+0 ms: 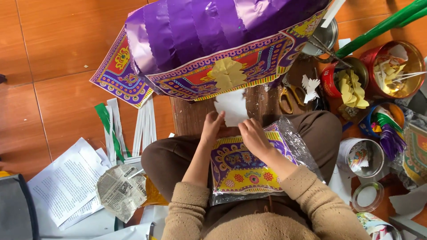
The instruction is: Decorating a purple paper horse model with colorful paper patterns and yellow strips using glue
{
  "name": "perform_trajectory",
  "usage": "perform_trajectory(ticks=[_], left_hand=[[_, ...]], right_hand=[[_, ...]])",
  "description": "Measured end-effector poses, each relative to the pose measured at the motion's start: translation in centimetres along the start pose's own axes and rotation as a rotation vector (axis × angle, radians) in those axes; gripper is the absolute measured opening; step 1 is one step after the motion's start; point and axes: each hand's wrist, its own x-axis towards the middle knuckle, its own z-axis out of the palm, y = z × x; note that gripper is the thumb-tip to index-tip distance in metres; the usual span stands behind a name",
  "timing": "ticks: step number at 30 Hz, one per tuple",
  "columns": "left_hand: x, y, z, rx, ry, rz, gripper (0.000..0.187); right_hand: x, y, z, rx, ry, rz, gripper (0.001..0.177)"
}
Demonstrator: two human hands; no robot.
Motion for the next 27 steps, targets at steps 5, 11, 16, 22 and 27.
perform_trajectory(ticks=[5, 11, 16, 22, 27], left_hand=[[2.3, -2.4, -1.2, 0.250, 0.099, 0.306, 0.055], [2.3, -2.4, -0.8, 0.573, -0.033, 0.509, 0.040], [1.7, -1.8, -0.8, 0.639, -0.001, 0.813, 0.011], [-5.3, 4.5, -1.5, 0.449, -0.183, 0.920, 0.035], [-5.7, 3.4, -1.6, 0.469, -0.127, 0.834, 0.038]], right_hand=[[0.1, 0.0, -0.3, 0.154, 0.092, 0.076, 0.016], [0.3, -0.6, -3.3, 0.209, 0.148, 0.101, 0.006], [-0.1, -0.2, -6.0, 0.334, 0.269, 0.155, 0.006], [-0.6, 0.2, -12.3, 0.405, 0.464, 0.103, 0.004], [-1.1, -0.2, -16.6, 0.488, 0.475, 0.013, 0.008]])
